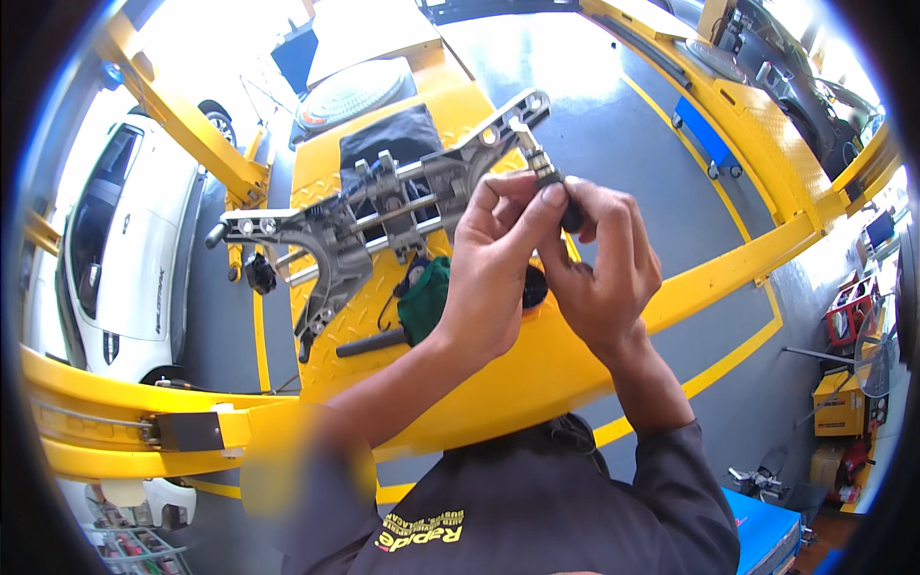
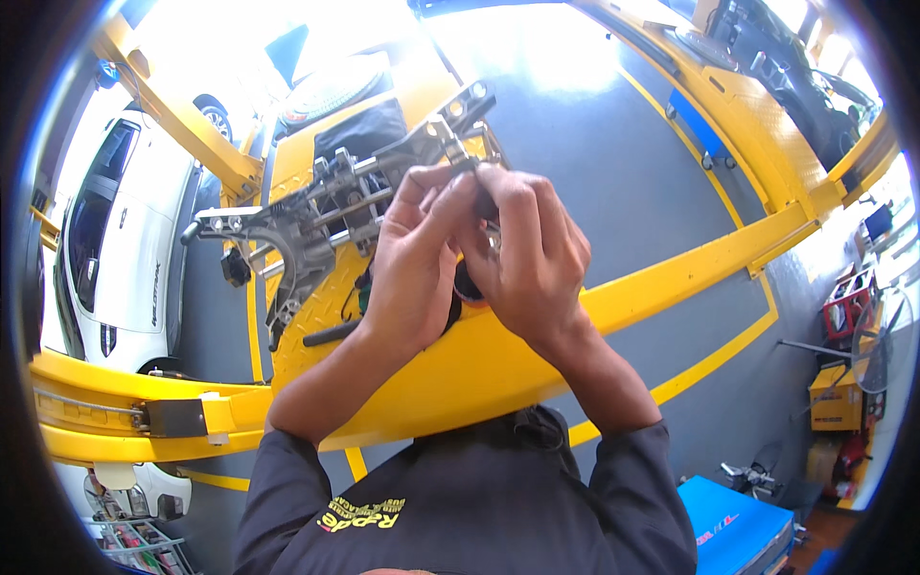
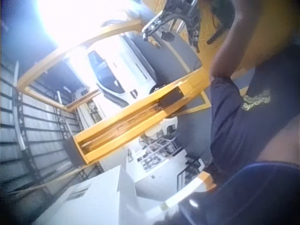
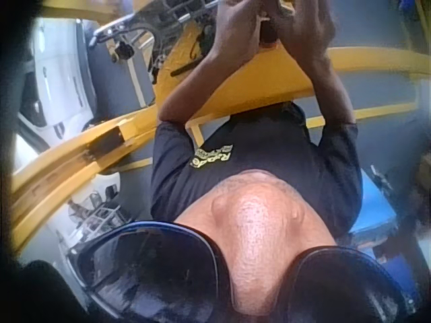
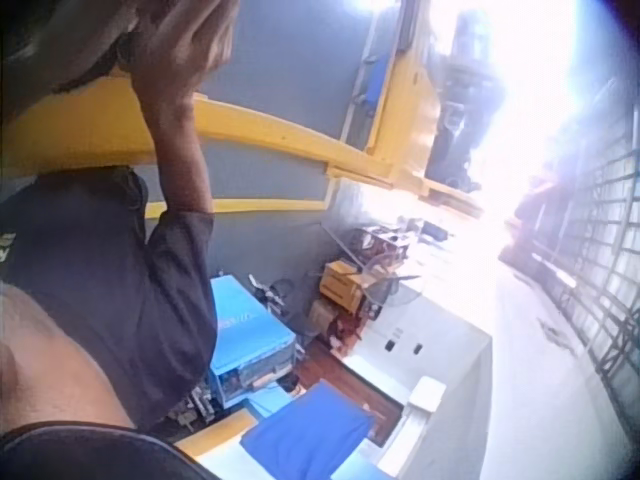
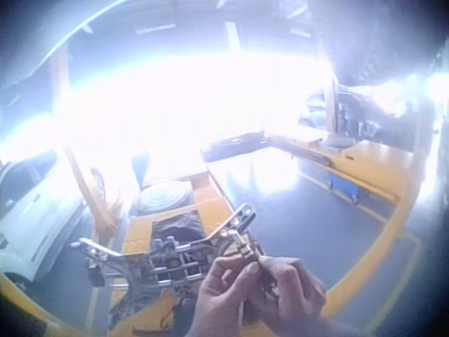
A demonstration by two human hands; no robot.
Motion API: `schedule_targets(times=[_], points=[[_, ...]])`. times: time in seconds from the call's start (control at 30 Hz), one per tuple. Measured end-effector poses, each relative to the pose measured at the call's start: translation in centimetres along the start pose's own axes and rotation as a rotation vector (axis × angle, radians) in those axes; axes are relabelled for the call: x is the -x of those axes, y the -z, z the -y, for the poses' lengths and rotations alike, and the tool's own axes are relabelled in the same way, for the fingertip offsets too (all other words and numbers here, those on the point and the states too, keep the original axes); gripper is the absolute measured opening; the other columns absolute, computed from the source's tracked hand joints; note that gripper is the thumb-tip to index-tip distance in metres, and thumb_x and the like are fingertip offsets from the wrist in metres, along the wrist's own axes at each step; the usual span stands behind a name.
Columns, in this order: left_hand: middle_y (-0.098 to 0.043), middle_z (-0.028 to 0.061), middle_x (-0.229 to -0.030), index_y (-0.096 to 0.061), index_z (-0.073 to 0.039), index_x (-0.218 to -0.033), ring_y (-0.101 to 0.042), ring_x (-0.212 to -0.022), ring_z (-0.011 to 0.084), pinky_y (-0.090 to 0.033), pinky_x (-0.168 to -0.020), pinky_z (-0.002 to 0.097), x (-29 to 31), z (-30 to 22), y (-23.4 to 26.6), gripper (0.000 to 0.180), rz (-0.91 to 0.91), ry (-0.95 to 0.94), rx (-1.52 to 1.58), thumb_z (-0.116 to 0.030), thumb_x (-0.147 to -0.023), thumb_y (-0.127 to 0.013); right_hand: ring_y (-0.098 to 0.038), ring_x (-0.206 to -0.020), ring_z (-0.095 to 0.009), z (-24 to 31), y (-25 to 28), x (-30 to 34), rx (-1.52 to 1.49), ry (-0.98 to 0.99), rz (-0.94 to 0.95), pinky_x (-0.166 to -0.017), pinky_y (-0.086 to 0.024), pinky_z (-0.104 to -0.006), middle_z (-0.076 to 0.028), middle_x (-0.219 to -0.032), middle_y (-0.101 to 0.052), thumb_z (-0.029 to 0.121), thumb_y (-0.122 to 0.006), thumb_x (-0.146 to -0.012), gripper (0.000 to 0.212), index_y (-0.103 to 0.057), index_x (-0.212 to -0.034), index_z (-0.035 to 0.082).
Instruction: The person assembles a steering column by hand, applying grease to joints and inserting components into the metal frame. They use a small brush to spread grease and handle the column parts on a yellow lift platform before moving the assembly to a blue tool cabinet.
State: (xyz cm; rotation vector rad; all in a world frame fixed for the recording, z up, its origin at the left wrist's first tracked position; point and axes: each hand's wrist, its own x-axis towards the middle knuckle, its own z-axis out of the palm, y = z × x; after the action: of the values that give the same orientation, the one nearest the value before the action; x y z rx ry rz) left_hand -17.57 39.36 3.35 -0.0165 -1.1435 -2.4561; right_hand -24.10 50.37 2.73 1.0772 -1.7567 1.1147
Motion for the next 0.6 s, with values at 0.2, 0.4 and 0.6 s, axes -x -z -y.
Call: schedule_targets(times=[0.2, 0.4, 0.6], points=[[-0.07, 0.0084, -0.126, -0.062, 0.001, -0.137, -0.066, -0.116, 0.0117, -0.053, -0.101, 0.0288, -1.3, -0.8, 0.7, 0.036, 0.04, 0.064, -0.256, -0.02, -0.108, -0.068, -0.075, -0.08, -0.028, -2.9, -1.4, -2.0, -0.005, -0.005, -0.075, -0.066, -0.062, -0.0364, -0.016, -0.096, -0.074, 0.006, -0.082, -0.091, 0.025, -0.068, -0.11, -0.002], [-0.069, 0.0087, -0.12, -0.067, -0.004, -0.121, -0.066, -0.113, 0.0182, -0.049, -0.102, 0.0318, -5.7, -2.4, 1.4, 0.02, -0.054, -0.257, -0.884, -0.014, -0.104, -0.066, -0.074, -0.077, -0.026, -6.7, -3.5, -3.1, -0.006, -0.058, -0.043, -0.064, -0.06, -0.0357, -0.014, -0.094, -0.073, 0.003, -0.079, -0.091, 0.023, -0.067, -0.11, -0.002], [-0.07, 0.0208, -0.123, -0.067, -0.002, -0.123, -0.064, -0.124, 0.0363, -0.045, -0.108, 0.0489, -12.1, -2.9, 3.4, 0.045, -0.105, -0.531, -1.586, -0.041, -0.101, -0.067, -0.073, -0.076, -0.025, -8.1, -4.3, -3.6, 0.027, -0.117, 0.041, -0.064, -0.06, -0.0375, -0.013, -0.095, -0.072, 0.007, -0.077, -0.093, 0.021, -0.068, -0.111, 0.0]])
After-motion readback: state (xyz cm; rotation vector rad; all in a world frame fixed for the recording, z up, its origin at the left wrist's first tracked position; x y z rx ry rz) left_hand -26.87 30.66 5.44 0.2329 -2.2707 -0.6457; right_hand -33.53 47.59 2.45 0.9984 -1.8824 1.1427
